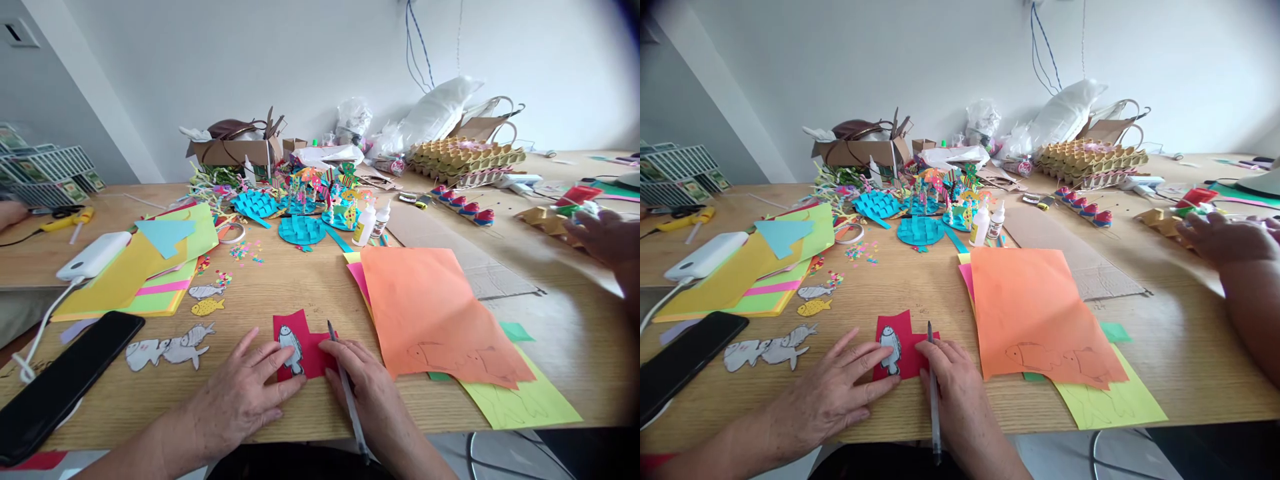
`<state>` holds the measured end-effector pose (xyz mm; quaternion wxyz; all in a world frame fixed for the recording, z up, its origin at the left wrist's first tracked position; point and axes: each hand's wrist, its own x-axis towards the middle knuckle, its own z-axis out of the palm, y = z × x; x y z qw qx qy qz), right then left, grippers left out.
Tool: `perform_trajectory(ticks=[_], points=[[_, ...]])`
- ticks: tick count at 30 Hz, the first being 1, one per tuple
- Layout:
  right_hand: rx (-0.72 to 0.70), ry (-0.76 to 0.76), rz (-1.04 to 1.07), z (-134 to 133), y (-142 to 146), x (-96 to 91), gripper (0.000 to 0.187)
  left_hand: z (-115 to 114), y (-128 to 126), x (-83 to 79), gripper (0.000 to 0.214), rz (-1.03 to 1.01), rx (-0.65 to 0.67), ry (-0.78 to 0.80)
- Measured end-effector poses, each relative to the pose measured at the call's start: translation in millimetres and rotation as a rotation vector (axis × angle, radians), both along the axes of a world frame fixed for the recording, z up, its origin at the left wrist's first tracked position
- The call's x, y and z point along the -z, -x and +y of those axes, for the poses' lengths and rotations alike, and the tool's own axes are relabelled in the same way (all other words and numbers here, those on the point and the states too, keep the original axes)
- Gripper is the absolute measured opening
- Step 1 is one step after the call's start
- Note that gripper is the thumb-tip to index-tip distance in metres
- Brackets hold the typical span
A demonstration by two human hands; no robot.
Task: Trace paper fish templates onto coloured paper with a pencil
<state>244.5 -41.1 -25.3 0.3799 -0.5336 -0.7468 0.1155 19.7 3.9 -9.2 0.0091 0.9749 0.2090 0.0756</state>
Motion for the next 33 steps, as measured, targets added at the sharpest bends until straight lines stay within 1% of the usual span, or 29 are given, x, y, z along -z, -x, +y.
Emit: perform_trajectory(ticks=[3,7,10,12,13,14,15,17,18,20,22,23,25,26,27,28,30,33], points=[[-0.001,0.003,0.005,-0.3,-0.2,0.0,0.027,1.0,-0.7,-0.4,0.045,0.023,-0.011,0.012],[0.003,0.023,0.018,1.2,1.4,1.1,0.026,1.3,2.1,2.1,0.040,0.035,0.001,0.013],[0.009,0.050,0.032,0.7,2.4,-2.5,0.025,3.0,3.7,2.8,0.036,-0.019,-0.009,0.004],[-0.024,0.057,0.068,-2.4,-0.7,-9.3,0.023,7.7,0.7,-1.0,0.037,-0.098,0.001,-0.015],[-0.037,0.040,0.087,-4.9,-4.4,-13.7,0.022,11.1,-2.4,-4.1,0.040,-0.137,0.017,-0.025],[-0.037,-0.013,0.106,-7.8,-10.1,-18.2,0.021,15.0,-6.6,-7.6,0.043,-0.187,0.024,-0.034],[0.004,-0.081,0.105,-10.8,-17.9,-22.2,0.021,18.9,-11.6,-11.1,0.045,-0.202,0.024,-0.023],[0.153,-0.271,0.009,-15.4,-39.8,-26.8,0.020,25.7,-23.9,-16.5,0.045,-0.249,0.035,0.016],[0.275,-0.347,-0.049,-16.2,-53.0,-26.6,0.020,28.1,-30.9,-17.8,0.044,-0.249,0.034,0.068],[0.479,-0.304,-0.245,-14.2,-80.2,-20.6,0.019,31.2,-46.5,-17.6,0.043,-0.236,-0.002,0.252],[0.598,-0.171,-0.396,-8.9,-102.4,-9.8,0.024,33.3,-64.5,-15.0,0.046,-0.235,-0.090,0.545],[0.615,-0.093,-0.438,-6.0,-110.0,-4.0,0.026,34.4,-74.2,-13.5,0.049,-0.267,-0.152,0.717],[0.581,0.044,-0.466,-1.1,-118.0,5.4,0.028,37.6,-94.1,-11.6,0.054,-0.430,-0.270,1.087],[0.556,0.088,-0.468,0.8,-119.0,8.3,0.029,39.6,-103.5,-11.5,0.057,-0.514,-0.303,1.249],[0.528,0.121,-0.464,2.5,-118.9,10.0,0.031,41.7,-112.1,-12.0,0.058,-0.599,-0.326,1.371],[0.502,0.140,-0.459,4.0,-118.2,10.4,0.032,44.0,-119.7,-13.1,0.060,-0.662,-0.342,1.465],[0.452,0.157,-0.451,6.9,-116.7,8.7,0.033,48.7,-131.6,-16.0,0.064,-0.741,-0.372,1.599],[0.371,0.168,-0.454,11.4,-116.5,1.9,0.034,55.4,-142.5,-19.4,0.062,-0.799,-0.432,1.715]])
